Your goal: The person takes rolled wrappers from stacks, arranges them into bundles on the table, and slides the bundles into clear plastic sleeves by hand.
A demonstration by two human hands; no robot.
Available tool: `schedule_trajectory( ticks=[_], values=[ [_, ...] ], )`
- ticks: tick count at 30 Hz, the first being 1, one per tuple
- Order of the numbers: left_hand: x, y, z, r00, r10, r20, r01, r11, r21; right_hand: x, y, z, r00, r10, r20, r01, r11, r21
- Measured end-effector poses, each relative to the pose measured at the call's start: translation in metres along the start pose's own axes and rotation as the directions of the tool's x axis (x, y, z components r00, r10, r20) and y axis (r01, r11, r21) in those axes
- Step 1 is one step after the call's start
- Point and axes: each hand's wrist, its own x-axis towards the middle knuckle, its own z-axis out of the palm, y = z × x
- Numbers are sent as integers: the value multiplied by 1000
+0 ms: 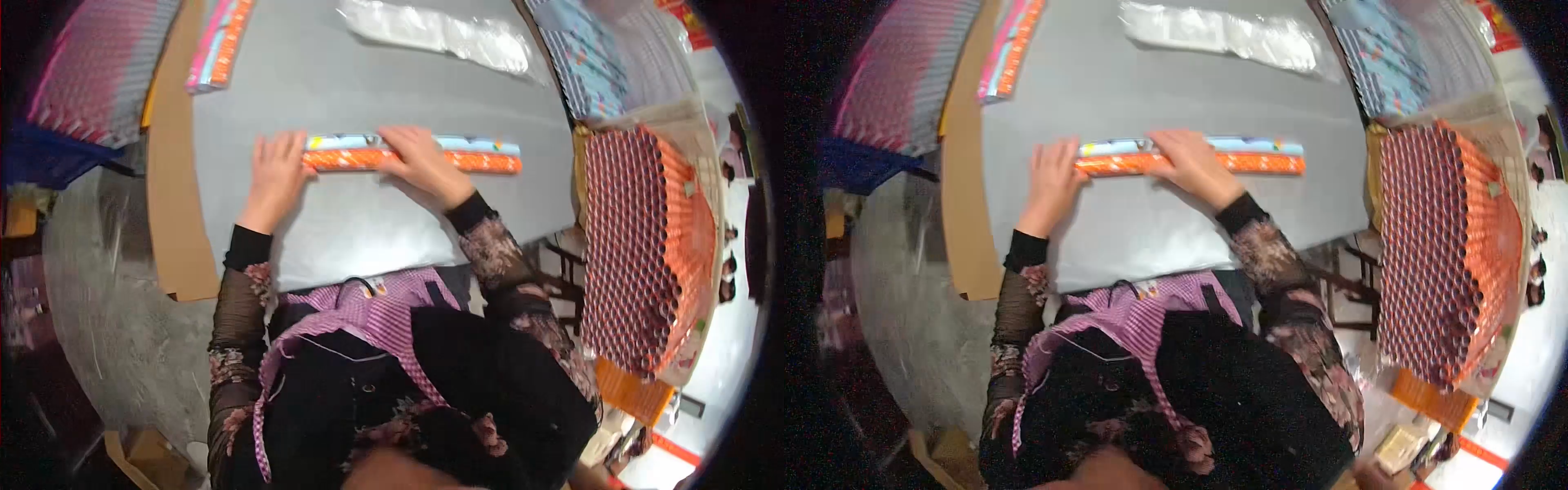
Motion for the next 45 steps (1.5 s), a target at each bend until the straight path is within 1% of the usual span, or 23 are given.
schedule_trajectory(
  ticks=[1, 2, 4, 5, 6, 7, 10, 12, 18, 20, 23, 25, 26, 27, 30, 31, 32, 38, 40, 42, 43, 44, 45],
  values=[
    [1, 0, -1, 1000, -9, 28, 9, 1000, -18, -5, -10, -24, 979, 166, 115, -176, 981, 86],
    [2, 0, -2, 998, -18, 54, 20, 999, -36, -19, 1, -23, 988, 142, 59, -142, 990, -13],
    [2, 0, -4, 998, -19, 56, 24, 996, -86, -36, 15, -28, 983, 162, 89, -151, 981, -121],
    [2, 0, -2, 999, -11, 39, 14, 997, -75, -40, 6, -34, 976, 218, 20, -217, 975, -55],
    [-1, 0, -1, 1000, -6, 23, 8, 998, -68, -47, 20, -25, 985, 167, 35, -163, 982, -96],
    [0, 2, -3, 999, -13, 31, 14, 998, -61, -46, 13, -26, 974, 219, 54, -214, 973, -85],
    [0, 3, -8, 999, -33, 39, 36, 997, -65, -45, 12, -20, 988, 153, -7, -153, 986, -73],
    [0, -2, -6, 998, -45, 52, 49, 995, -82, -48, 24, -10, 983, 181, -30, -184, 977, -108],
    [-3, -6, 4, 1000, -6, -27, 2, 991, -135, -52, 44, -2, 988, 152, -16, -153, 985, -85],
    [-5, -3, 4, 999, 0, -39, -3, 996, -85, -53, 36, -2, 978, 206, -36, -208, 976, -64],
    [-5, -1, -1, 998, -6, -60, 4, 999, -43, -48, 18, -14, 965, 251, 73, -245, 966, -77],
    [-7, 1, 4, 998, 12, -64, -15, 998, -60, -42, -3, -17, 962, 260, -80, -265, 963, -56],
    [-5, 0, 5, 997, 0, -79, -5, 998, -61, -46, 5, -15, 978, 204, -50, -208, 975, -81],
    [-6, 2, 11, 996, 15, -92, -9, 998, 70, -28, -26, -34, 935, 351, 50, -351, 936, -1],
    [-4, 1, 3, 999, 2, -46, -2, 1000, 11, -43, 11, -13, 989, 140, -40, -144, 982, -124],
    [-3, 1, 3, 1000, -20, -22, 18, 999, -47, -56, 24, -3, 981, 184, -54, -188, 977, -97],
    [-3, 1, 4, 998, -43, -35, 42, 999, -26, -51, 30, -9, 978, 207, 23, -204, 975, -91],
    [-6, -2, 11, 991, 22, -134, -24, 1000, -17, -51, 33, -8, 971, 238, 39, -233, 968, -89],
    [-5, -1, 10, 998, 11, -68, -11, 1000, 9, -48, 29, -13, 963, 265, 52, -259, 961, -93],
    [-9, 0, 9, 996, 4, -89, -4, 1000, 0, -38, 34, -25, 981, 185, 62, -179, 980, -87],
    [-8, -1, 10, 998, 8, -62, -9, 1000, -21, -18, 24, -43, 912, 311, 269, -315, 949, -30],
    [-6, -3, 9, 999, 12, -37, -13, 999, -44, -3, 22, -57, 786, 403, 470, -453, 892, -8],
    [-6, -1, 0, 1000, 1, 12, -1, 999, -54, 3, 59, -58, 927, 147, 345, -65, 969, -238]
  ],
)
